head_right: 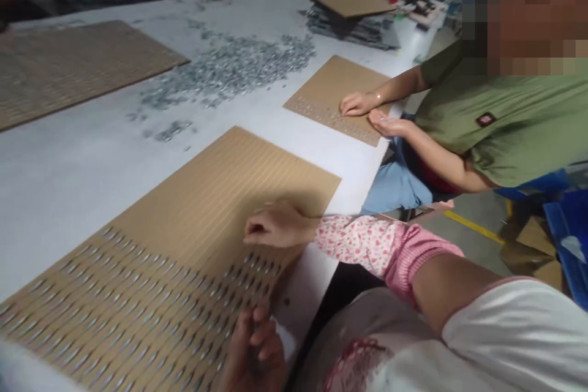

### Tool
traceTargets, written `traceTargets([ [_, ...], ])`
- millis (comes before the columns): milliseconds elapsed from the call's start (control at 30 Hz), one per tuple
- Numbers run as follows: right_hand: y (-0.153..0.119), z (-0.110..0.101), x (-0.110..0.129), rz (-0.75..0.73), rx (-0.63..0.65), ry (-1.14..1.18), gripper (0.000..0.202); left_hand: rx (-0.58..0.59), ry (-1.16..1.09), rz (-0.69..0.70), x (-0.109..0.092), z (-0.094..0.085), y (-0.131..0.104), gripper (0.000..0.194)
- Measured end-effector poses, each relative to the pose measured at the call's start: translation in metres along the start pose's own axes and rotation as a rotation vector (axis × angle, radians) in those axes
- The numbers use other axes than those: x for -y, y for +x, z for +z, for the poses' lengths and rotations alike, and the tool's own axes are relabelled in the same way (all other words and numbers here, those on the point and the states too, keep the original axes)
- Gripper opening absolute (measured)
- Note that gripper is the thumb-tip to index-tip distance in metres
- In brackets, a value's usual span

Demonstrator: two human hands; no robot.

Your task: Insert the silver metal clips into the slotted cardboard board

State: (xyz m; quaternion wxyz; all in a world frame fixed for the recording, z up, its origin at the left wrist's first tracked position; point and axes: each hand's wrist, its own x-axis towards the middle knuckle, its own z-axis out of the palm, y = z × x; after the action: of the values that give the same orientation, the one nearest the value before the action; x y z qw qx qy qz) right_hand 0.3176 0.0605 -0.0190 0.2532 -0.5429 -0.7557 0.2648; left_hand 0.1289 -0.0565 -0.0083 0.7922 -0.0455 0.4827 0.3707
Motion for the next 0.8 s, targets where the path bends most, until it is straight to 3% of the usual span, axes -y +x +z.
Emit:
traceTargets([
  [167,-0.001,0.002,0.012,0.025,0.032,-0.062,0.02,-0.116,-0.068,0.018,0.008,0.016,-0.011,0.014],
  [400,0.0,0.019,0.025,0.024,0.052,-0.212,0.019,0.044,-0.12,0.02,0.008,0.01,-0.017,0.01],
  [567,0.0,0.024,0.017,0.003,-0.024,-0.21,0.019,0.005,-0.105,0.062,0.006,0.009,-0.018,0.015],
  [800,-0.002,0.02,-0.002,-0.166,0.029,-0.079,0.033,0.121,-0.093,0.103,0.01,0.01,-0.018,0.015],
])
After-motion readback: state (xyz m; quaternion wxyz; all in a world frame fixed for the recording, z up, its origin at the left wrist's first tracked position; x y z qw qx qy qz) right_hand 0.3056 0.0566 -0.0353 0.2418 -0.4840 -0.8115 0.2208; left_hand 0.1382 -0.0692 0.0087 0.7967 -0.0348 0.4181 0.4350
